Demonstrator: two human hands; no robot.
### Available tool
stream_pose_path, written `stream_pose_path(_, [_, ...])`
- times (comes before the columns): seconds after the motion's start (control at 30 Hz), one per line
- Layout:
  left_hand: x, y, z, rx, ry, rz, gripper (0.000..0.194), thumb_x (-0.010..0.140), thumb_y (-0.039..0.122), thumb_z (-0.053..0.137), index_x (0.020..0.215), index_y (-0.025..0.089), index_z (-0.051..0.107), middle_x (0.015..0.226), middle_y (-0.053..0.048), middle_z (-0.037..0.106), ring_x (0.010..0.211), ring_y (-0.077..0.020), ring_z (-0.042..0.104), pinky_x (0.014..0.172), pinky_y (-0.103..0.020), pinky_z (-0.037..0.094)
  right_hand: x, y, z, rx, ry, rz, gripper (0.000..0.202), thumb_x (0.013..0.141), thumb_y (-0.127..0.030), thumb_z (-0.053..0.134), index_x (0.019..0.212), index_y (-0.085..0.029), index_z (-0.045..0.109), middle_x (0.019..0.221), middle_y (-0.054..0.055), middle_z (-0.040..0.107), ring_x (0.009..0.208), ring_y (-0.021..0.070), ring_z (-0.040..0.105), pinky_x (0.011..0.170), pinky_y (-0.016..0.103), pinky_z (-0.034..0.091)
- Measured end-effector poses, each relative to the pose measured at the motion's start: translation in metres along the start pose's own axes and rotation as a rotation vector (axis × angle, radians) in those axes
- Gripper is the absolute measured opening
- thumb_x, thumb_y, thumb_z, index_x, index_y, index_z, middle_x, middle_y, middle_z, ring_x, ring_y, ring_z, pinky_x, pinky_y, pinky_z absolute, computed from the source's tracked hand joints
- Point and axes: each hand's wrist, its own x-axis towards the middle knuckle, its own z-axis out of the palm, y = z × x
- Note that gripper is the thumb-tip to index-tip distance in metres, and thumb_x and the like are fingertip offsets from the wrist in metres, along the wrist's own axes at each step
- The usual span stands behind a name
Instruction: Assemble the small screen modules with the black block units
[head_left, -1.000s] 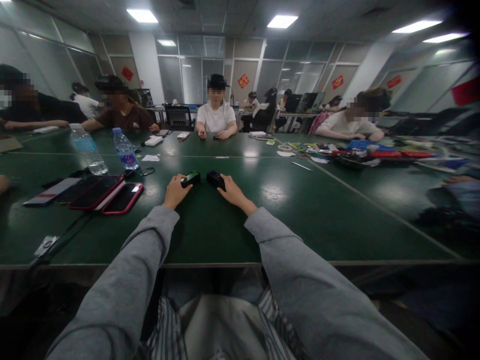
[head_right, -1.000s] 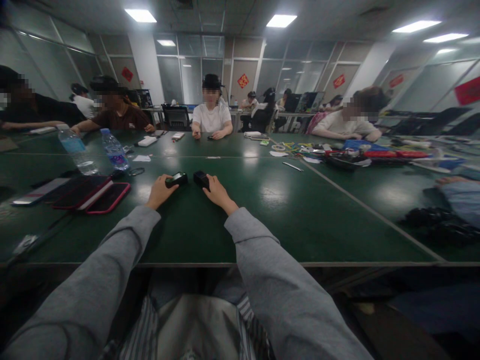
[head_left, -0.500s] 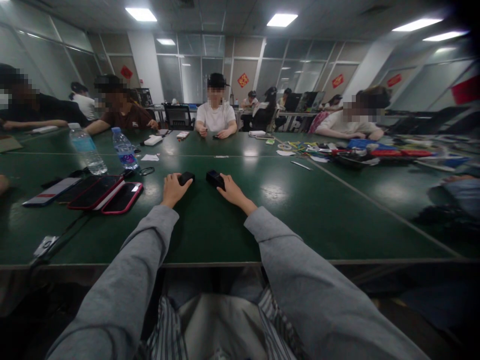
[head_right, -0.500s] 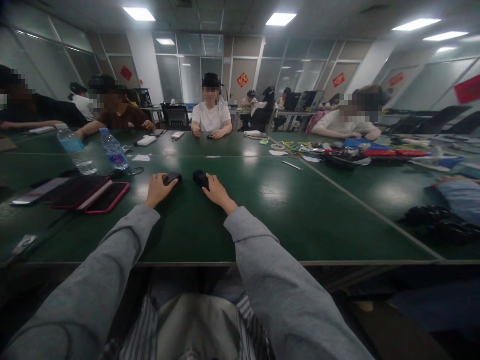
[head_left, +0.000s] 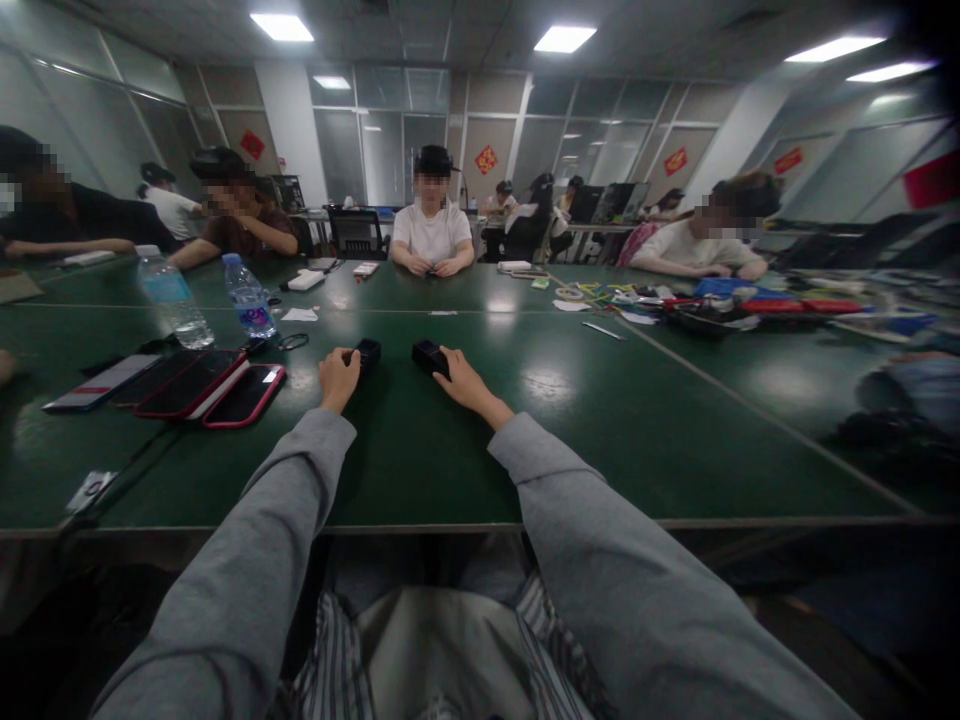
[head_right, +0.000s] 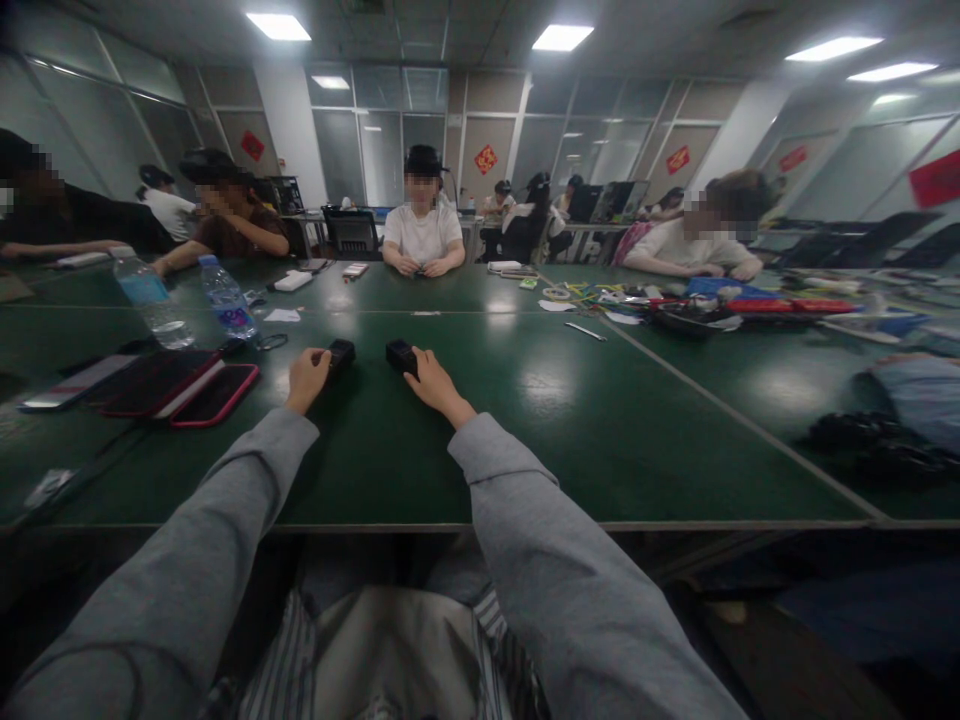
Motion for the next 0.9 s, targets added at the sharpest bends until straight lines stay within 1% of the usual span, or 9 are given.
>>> stream_pose_path(0.1, [-0.001, 0.001, 0.001, -0.036, -0.009, 0.004, 0.039, 0.09, 0.046, 0.047, 0.113, 0.017, 0.059, 0.115, -0.014, 0.066, 0.107, -0.024, 0.061, 0.096, -0.038, 0.045, -0.001, 0.0, 0.0, 0.005, 0.001, 0.008, 0.06, 0.092, -0.033, 0.052, 0.144, -0.011, 0.032, 0.13, 0.018, 0.046, 0.117, 0.029, 0.054, 0.099, 0.045, 0.048])
stream_pose_path(0.27, [-0.008, 0.006, -0.001, 0.022, -0.028, 0.108, 0.056, 0.081, 0.053, 0.06, 0.124, 0.017, 0.053, 0.123, -0.014, 0.06, 0.115, -0.0266, 0.058, 0.098, -0.038, 0.045, -0.002, -0.006, -0.001, 0.025, 0.02, 0.022, 0.058, 0.092, -0.032, 0.051, 0.144, -0.012, 0.032, 0.131, 0.018, 0.046, 0.117, 0.0287, 0.053, 0.099, 0.046, 0.047])
stream_pose_path(0.33, [-0.01, 0.008, -0.003, 0.057, -0.039, 0.142, 0.058, 0.078, 0.048, 0.065, 0.126, 0.019, 0.052, 0.125, -0.014, 0.058, 0.116, -0.0277, 0.057, 0.098, -0.038, 0.045, 0.0, -0.012, -0.006, 0.041, 0.097, 0.02, 0.058, 0.094, -0.031, 0.047, 0.146, -0.013, 0.03, 0.132, 0.017, 0.045, 0.118, 0.0278, 0.052, 0.101, 0.044, 0.046])
stream_pose_path(0.43, [-0.014, 0.011, -0.006, 0.086, -0.043, 0.166, 0.053, 0.077, 0.04, 0.066, 0.125, 0.02, 0.053, 0.123, -0.014, 0.059, 0.113, -0.0292, 0.059, 0.096, -0.04, 0.046, 0.004, -0.018, -0.019, 0.049, 0.304, 0.052, 0.06, 0.097, -0.034, 0.04, 0.15, -0.016, 0.019, 0.137, 0.017, 0.04, 0.124, 0.028, 0.047, 0.105, 0.044, 0.042])
stream_pose_path(0.53, [-0.016, 0.015, -0.008, 0.081, -0.035, 0.202, 0.045, 0.08, 0.033, 0.062, 0.123, 0.022, 0.056, 0.118, -0.012, 0.062, 0.109, -0.0289, 0.06, 0.096, -0.042, 0.046, 0.006, -0.012, -0.029, 0.016, 0.428, 0.126, 0.06, 0.097, -0.035, 0.037, 0.151, -0.016, 0.016, 0.14, 0.019, 0.036, 0.128, 0.0314, 0.042, 0.106, 0.049, 0.04])
stream_pose_path(0.6, [-0.017, 0.017, -0.008, 0.071, -0.036, 0.222, 0.04, 0.081, 0.029, 0.06, 0.121, 0.022, 0.058, 0.117, -0.011, 0.062, 0.109, -0.0281, 0.06, 0.098, -0.042, 0.045, 0.004, -0.001, -0.03, -0.023, 0.411, 0.187, 0.059, 0.096, -0.031, 0.038, 0.149, -0.013, 0.021, 0.137, 0.02, 0.038, 0.125, 0.033, 0.045, 0.103, 0.05, 0.042])
stream_pose_path(0.7, [-0.019, 0.022, -0.013, 0.043, -0.01, 0.249, 0.034, 0.084, 0.027, 0.057, 0.117, 0.021, 0.06, 0.122, -0.011, 0.061, 0.116, -0.0274, 0.057, 0.102, -0.041, 0.044, 0.0, 0.019, -0.023, -0.099, 0.289, 0.284, 0.055, 0.091, -0.024, 0.044, 0.143, -0.009, 0.032, 0.127, 0.021, 0.045, 0.116, 0.0325, 0.051, 0.097, 0.05, 0.046])
stream_pose_path(0.8, [-0.022, 0.032, -0.023, -0.009, 0.129, 0.297, 0.035, 0.089, 0.027, 0.051, 0.122, 0.021, 0.057, 0.136, -0.011, 0.053, 0.128, -0.0251, 0.049, 0.108, -0.04, 0.04, -0.003, 0.032, -0.015, -0.143, 0.208, 0.322, 0.054, 0.087, -0.019, 0.049, 0.139, -0.008, 0.038, 0.123, 0.021, 0.046, 0.115, 0.0325, 0.051, 0.097, 0.049, 0.046])
stream_pose_path(0.9, [-0.029, 0.046, -0.033, -0.037, 0.288, 0.341, 0.038, 0.093, 0.03, 0.045, 0.129, 0.02, 0.052, 0.148, -0.01, 0.042, 0.138, -0.0232, 0.038, 0.114, -0.039, 0.035, -0.003, 0.035, -0.01, -0.151, 0.198, 0.326, 0.058, 0.085, -0.02, 0.051, 0.139, -0.006, 0.037, 0.124, 0.023, 0.044, 0.115, 0.0338, 0.05, 0.097, 0.05, 0.046])
